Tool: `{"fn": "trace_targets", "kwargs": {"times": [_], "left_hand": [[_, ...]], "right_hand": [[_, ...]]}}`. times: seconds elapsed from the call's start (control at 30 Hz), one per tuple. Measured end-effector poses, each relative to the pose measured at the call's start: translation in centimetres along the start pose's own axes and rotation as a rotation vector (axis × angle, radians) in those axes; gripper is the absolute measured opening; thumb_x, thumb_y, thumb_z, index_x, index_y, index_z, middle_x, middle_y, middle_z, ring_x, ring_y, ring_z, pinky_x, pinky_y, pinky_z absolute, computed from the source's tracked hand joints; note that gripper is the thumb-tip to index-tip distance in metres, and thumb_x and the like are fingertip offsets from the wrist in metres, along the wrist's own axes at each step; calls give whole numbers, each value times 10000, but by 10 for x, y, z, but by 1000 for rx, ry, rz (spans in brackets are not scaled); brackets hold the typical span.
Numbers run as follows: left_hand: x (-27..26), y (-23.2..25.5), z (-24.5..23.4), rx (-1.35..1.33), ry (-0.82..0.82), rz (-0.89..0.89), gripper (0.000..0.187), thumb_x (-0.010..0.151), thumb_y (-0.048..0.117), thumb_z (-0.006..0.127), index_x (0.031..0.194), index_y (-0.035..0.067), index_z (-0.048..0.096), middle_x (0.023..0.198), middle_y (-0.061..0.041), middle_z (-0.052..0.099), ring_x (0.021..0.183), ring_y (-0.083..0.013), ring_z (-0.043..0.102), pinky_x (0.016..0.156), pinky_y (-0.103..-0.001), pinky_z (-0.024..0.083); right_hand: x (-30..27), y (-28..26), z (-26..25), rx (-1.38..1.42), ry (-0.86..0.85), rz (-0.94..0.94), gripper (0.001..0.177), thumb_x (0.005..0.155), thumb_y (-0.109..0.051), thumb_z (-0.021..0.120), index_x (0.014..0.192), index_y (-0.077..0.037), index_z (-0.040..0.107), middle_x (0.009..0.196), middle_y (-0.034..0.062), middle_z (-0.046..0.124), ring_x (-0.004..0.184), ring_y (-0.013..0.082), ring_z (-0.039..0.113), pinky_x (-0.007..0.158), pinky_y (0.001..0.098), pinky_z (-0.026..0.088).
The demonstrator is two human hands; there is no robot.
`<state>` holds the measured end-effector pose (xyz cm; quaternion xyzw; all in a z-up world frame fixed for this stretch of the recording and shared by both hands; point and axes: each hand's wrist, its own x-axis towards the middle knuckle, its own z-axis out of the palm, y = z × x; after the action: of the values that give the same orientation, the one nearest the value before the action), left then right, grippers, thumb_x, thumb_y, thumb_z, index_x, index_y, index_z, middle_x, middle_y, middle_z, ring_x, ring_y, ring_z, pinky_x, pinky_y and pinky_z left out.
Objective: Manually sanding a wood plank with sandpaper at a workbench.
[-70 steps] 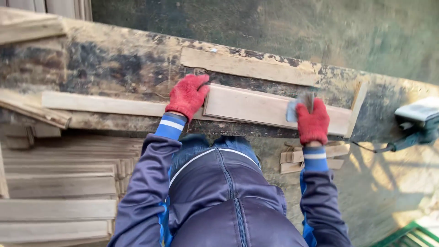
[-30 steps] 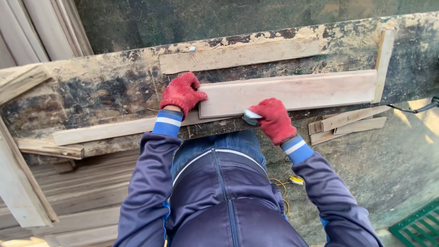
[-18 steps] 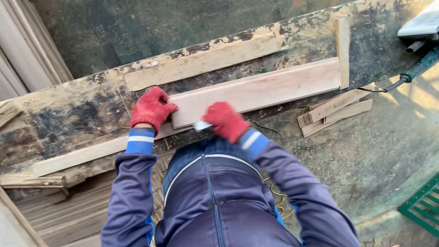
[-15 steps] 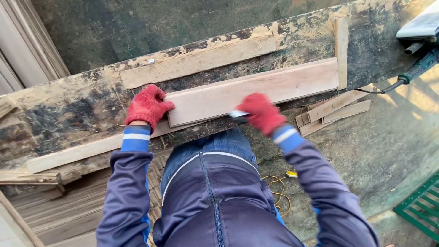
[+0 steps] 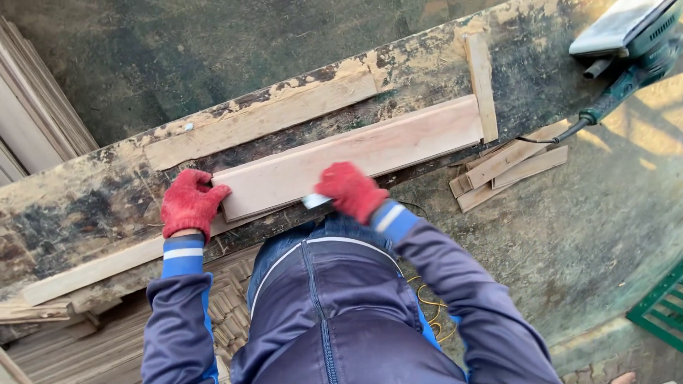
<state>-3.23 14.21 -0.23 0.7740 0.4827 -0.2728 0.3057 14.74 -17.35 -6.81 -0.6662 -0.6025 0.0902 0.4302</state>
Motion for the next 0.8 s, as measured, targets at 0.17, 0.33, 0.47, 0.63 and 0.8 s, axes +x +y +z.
{"fn": "trace_targets", "kwargs": {"times": [0.17,0.33,0.47,0.63,0.8], "left_hand": [[-1,3,4,-21,26,-47,512,803,434,837,1254,230,704,1058,-29,784,1152,-309,693,989,-523,525],[-26,15,-2,-181,108,-56,604,820,381,845,1360,243,612,1028,-21,772,1115,-300,698,996,-508,522],[-42,12,2,-605,281,-105,723,912,368,867,1483,118,500,1072,-176,680,827,-250,731,689,-339,651],[-41,-11,29,-304,105,-105,792,730,487,922,1379,157,609,1066,-67,762,1088,-301,718,978,-494,534],[-40,-16,47,-456,212,16,672,650,261,929,1200,111,574,953,-56,701,831,-231,684,797,-373,546]], "right_hand": [[-89,30,-173,57,93,399,249,956,-356,744,926,-110,770,707,109,587,720,354,642,695,467,480],[-174,58,-290,-666,23,1027,303,880,-423,841,1079,-220,737,913,83,690,916,316,680,830,439,542],[-114,28,-274,-214,568,1268,774,993,-117,796,1613,-316,378,1467,167,541,1135,379,639,686,445,665],[-41,21,-177,-855,456,1100,822,874,-282,965,1519,-263,455,1390,179,598,1276,375,574,1162,485,409],[-97,43,-146,-1328,262,586,164,1067,-114,926,1096,-62,773,1531,205,513,1417,443,469,1224,647,242]]}}
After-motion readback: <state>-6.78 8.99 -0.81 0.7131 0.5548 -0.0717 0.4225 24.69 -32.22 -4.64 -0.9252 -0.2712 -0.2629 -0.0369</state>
